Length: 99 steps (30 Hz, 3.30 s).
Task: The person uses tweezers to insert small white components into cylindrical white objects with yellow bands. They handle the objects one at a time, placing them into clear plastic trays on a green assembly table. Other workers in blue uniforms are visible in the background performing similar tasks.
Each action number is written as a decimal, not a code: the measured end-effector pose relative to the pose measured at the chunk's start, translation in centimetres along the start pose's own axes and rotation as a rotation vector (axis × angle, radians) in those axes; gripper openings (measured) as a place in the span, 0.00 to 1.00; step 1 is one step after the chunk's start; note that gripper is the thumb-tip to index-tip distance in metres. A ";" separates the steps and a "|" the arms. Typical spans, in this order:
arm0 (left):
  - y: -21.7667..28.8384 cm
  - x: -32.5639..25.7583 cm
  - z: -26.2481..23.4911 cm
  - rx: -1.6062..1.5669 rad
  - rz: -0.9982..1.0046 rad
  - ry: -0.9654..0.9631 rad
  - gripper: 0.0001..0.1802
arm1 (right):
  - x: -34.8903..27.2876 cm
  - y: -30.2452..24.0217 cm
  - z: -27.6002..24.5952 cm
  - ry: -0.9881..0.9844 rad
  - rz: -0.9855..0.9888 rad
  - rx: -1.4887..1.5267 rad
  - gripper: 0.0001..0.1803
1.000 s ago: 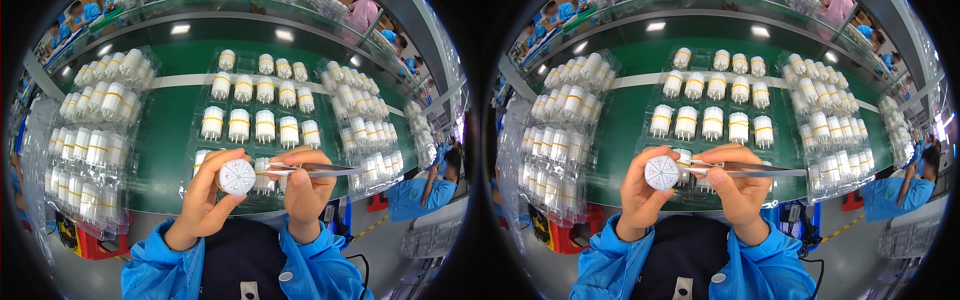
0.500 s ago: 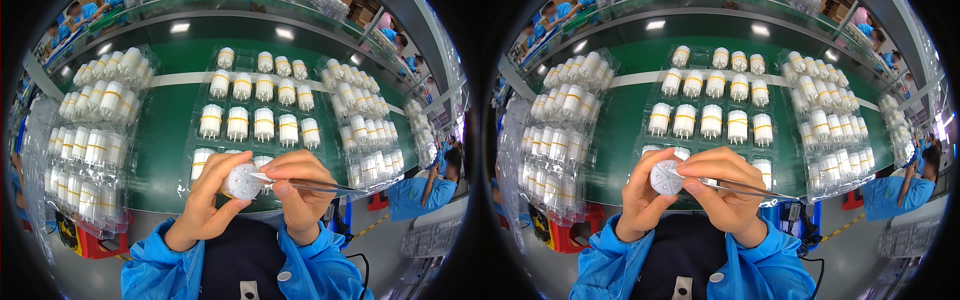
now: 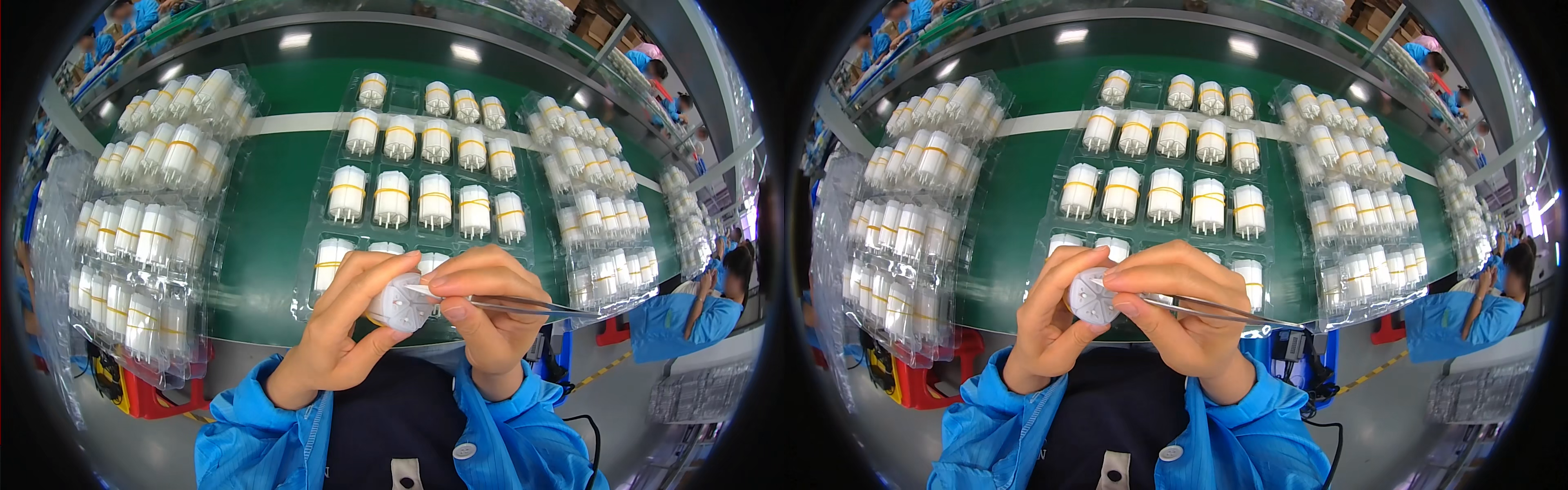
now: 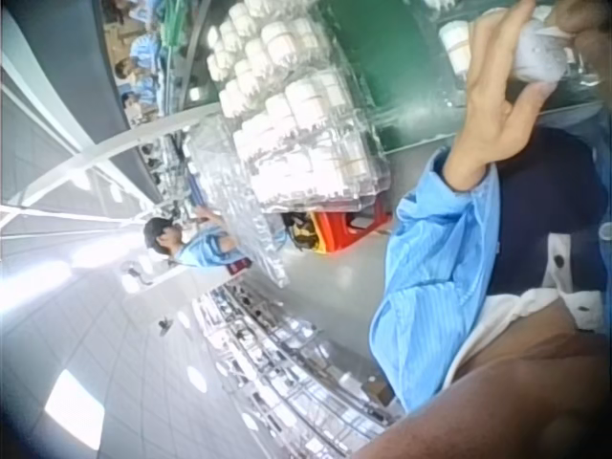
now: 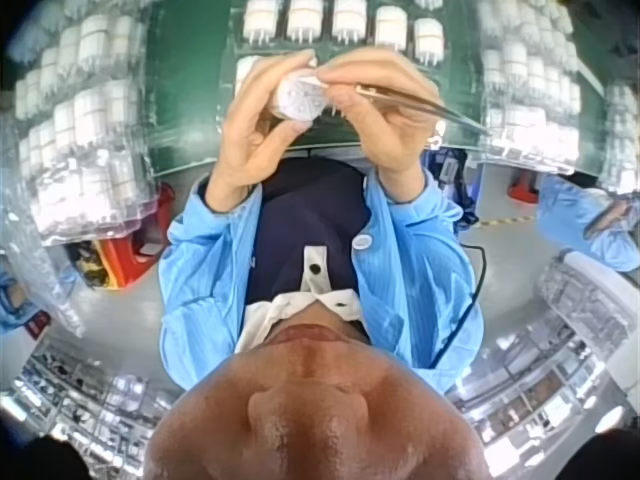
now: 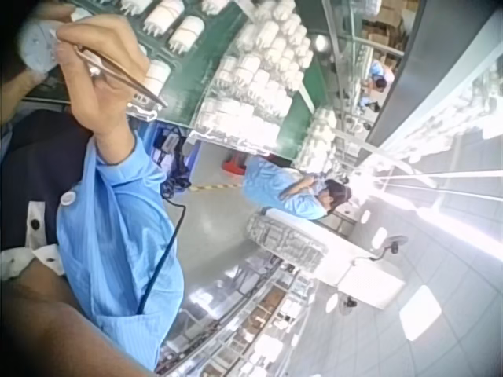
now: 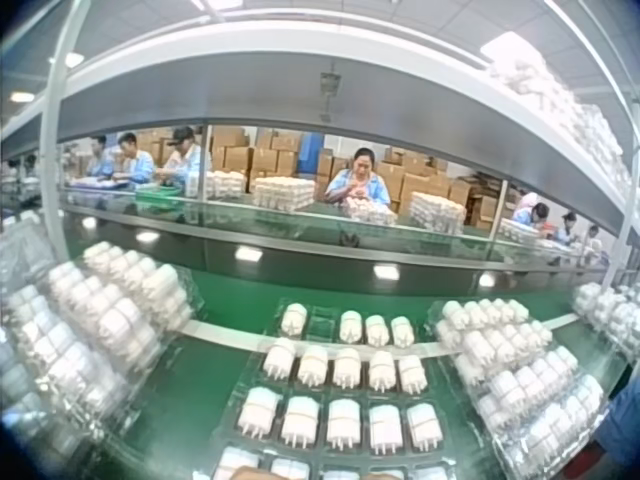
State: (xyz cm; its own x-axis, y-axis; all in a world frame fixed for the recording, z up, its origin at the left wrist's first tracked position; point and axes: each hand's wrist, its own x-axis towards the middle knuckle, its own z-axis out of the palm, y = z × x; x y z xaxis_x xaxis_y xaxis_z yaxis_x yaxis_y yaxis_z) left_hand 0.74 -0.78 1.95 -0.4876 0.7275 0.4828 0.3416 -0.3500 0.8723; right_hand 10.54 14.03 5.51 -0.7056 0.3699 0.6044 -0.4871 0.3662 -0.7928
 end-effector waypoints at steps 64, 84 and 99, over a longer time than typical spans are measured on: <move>-15.2 26.9 -1.3 1.269 -0.426 0.028 0.29 | -6.6 5.0 -10.3 0.541 0.184 -0.016 0.11; -15.6 26.7 -0.3 1.299 -0.261 -0.272 0.28 | -6.4 4.8 -9.4 0.540 0.181 -0.070 0.09; -19.1 26.8 -2.3 0.980 -0.118 -0.178 0.27 | -6.7 4.0 -10.1 0.451 0.203 -0.179 0.08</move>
State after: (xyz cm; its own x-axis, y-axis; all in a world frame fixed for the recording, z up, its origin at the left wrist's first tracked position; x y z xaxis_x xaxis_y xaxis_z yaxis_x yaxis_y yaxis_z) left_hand -20.75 24.06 -1.61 -0.4615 0.8317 0.3088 0.8488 0.3128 0.4262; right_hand 18.53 21.59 -0.93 -0.4662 0.7648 0.4448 -0.2400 0.3746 -0.8956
